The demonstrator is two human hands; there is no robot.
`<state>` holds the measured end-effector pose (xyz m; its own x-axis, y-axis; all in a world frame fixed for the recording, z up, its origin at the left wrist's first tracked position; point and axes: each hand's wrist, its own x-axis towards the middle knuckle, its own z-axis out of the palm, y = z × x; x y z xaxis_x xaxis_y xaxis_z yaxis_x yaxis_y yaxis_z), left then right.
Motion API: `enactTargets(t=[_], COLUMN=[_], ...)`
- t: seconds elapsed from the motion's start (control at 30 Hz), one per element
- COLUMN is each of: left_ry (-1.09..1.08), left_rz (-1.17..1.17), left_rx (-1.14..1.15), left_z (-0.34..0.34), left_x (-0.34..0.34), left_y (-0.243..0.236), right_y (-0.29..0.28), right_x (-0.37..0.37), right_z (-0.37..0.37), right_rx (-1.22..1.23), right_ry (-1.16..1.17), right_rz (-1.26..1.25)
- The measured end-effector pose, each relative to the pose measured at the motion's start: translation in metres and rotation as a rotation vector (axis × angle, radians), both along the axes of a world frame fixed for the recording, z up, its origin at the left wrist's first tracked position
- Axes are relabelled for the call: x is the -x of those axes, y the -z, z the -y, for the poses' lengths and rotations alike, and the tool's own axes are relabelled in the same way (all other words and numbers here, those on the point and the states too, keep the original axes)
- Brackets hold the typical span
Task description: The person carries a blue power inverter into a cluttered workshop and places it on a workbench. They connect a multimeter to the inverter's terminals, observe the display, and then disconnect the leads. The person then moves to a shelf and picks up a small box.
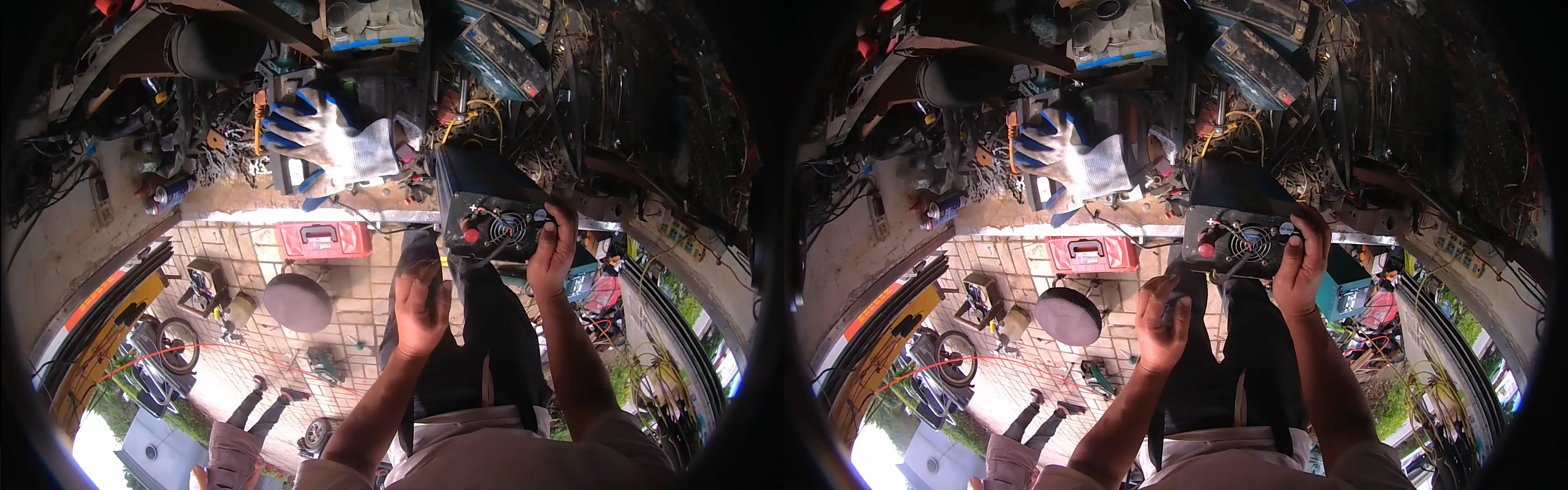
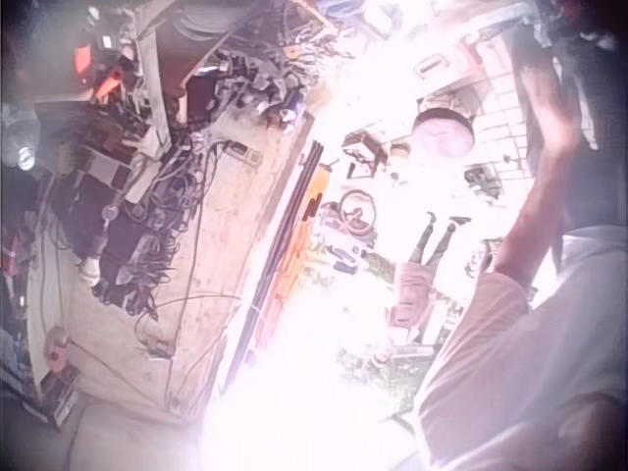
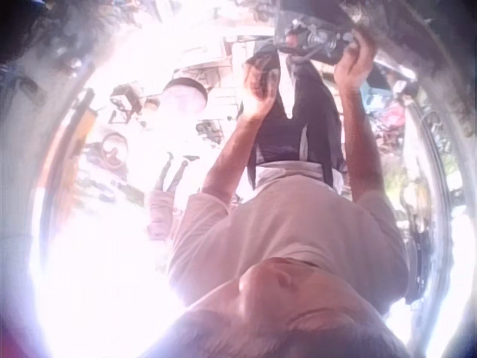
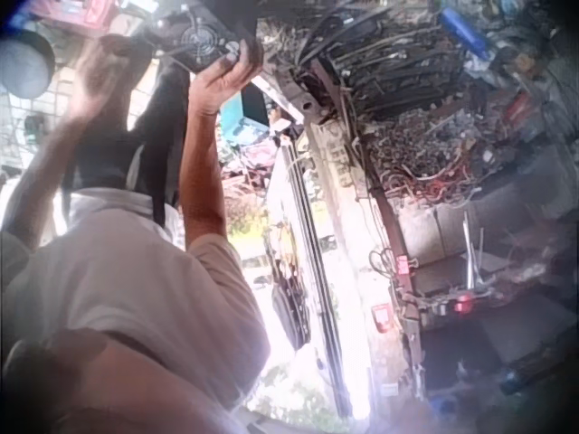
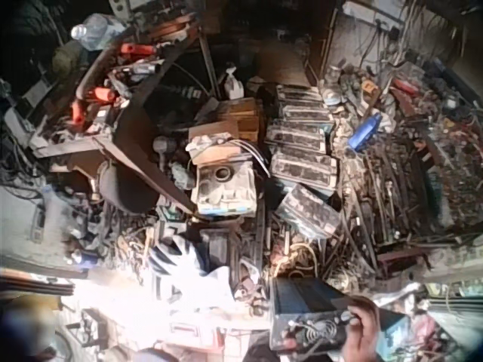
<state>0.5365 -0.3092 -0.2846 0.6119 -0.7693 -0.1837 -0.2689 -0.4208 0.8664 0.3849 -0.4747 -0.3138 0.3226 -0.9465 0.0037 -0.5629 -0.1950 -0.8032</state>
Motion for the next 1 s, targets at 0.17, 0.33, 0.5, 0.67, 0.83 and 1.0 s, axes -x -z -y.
enactTargets(t=[0.17,0.33,0.5,0.67,0.83,1.0], left_ry=[-0.593,-0.786,-0.527,-0.22,-0.111,0.243], left_rz=[-0.34,-0.301,-0.246,-0.228,-0.355,0.111], left_rx=[-0.097,-0.001,0.054,-0.053,0.103,-0.034], left_z=[-0.077,-0.072,0.006,0.074,0.109,0.103], left_x=[-0.082,-0.224,-0.311,-0.349,-0.349,-0.358], left_y=[0.057,0.07,0.061,0.072,0.095,0.086], right_y=[0.01,0.006,0.002,-0.002,-0.005,-0.001], right_x=[0.007,0.009,0.001,-0.003,-0.006,-0.006], right_z=[0.002,0.001,0.003,0.004,0.001,0.006], right_rx=[0.111,-0.005,0.128,0.168,0.129,0.16], right_ry=[-0.005,0.026,0.005,-0.032,0.021,0.004], right_rz=[-0.004,-0.099,-0.14,-0.166,-0.176,-0.149])
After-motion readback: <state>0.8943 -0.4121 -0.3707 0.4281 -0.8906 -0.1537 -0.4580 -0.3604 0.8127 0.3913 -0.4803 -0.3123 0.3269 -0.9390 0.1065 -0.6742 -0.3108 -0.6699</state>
